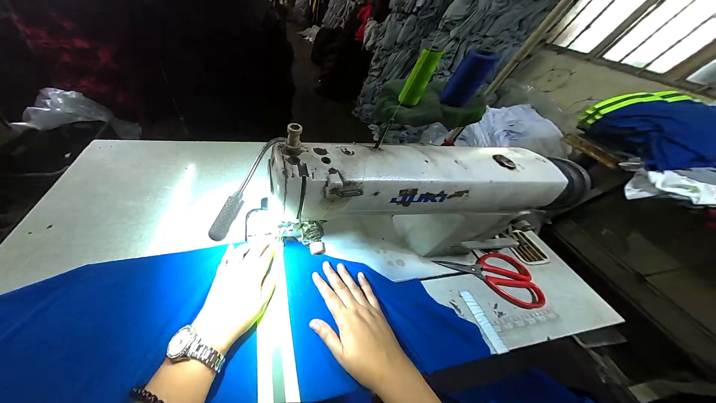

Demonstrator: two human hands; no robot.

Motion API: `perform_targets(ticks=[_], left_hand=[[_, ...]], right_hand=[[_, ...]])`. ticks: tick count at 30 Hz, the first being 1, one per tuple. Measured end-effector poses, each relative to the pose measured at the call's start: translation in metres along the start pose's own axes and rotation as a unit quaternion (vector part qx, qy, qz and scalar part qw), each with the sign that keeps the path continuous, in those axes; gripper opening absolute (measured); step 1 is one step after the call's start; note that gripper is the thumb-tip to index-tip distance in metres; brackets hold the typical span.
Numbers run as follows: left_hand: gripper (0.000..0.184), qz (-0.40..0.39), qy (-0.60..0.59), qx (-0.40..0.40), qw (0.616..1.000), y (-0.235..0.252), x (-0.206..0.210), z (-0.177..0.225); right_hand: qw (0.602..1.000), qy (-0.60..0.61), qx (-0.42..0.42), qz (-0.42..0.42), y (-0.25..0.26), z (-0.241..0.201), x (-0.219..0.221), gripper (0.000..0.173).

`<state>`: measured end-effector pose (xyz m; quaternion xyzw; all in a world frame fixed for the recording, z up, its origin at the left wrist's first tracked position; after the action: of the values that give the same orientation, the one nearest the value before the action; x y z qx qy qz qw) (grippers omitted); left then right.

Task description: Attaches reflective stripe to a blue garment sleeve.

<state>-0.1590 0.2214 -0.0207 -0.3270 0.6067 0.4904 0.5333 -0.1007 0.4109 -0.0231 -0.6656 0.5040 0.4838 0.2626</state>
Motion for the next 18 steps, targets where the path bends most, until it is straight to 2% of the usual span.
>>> perform_targets(ticks=[2,4,7,9,10,12,14,15,16,18], left_hand=[[0.05,-0.013,-0.01,-0.001,1.0,0.001,0.0,0.0],[0.049,-0.015,-0.013,0.001,1.0,0.002,-0.003,0.001],[0.05,-0.009,-0.018,-0.003,1.0,0.003,-0.006,0.001],[0.05,-0.015,-0.019,-0.006,1.0,0.002,-0.005,0.001],[0.051,-0.016,-0.017,-0.005,1.0,0.002,-0.004,0.001],[0.05,-0.012,-0.019,-0.005,1.0,0.002,-0.005,0.001],[0.049,-0.018,-0.024,-0.008,1.0,0.003,-0.007,0.001],[0.049,-0.018,-0.022,-0.009,1.0,0.003,-0.007,0.002],[0.049,-0.018,-0.017,-0.007,1.0,0.003,-0.007,0.002],[0.049,-0.026,-0.019,-0.006,0.999,0.004,-0.005,0.0]], right_hand=[[0.999,0.036,-0.004,-0.006,0.0,0.003,-0.005,0.068],[0.992,0.09,-0.037,0.078,-0.006,0.011,-0.039,0.059],[0.946,0.076,-0.088,0.303,-0.017,0.052,-0.159,0.04],[0.917,0.007,-0.053,0.395,-0.01,0.096,-0.247,0.041],[0.915,-0.015,0.003,0.402,0.002,0.122,-0.283,0.045],[0.922,-0.011,0.156,0.353,0.03,0.183,-0.329,0.055],[0.911,0.018,0.303,0.28,0.046,0.245,-0.338,0.059],[0.901,0.024,0.35,0.257,0.048,0.265,-0.336,0.06],[0.892,0.036,0.373,0.251,0.046,0.271,-0.333,0.06],[0.892,0.046,0.339,0.297,0.032,0.267,-0.323,0.061]])
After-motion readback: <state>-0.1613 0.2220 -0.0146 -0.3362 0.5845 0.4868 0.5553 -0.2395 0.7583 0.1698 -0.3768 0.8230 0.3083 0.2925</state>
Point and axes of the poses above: each hand's wrist, its own y-axis towards the middle knuckle, its own x-axis out of the palm, z = x × y, the point moved 7 cm from there along y, towards the middle knuckle, and after that the axes turned 14 degrees about y, right-handed, at the moved point
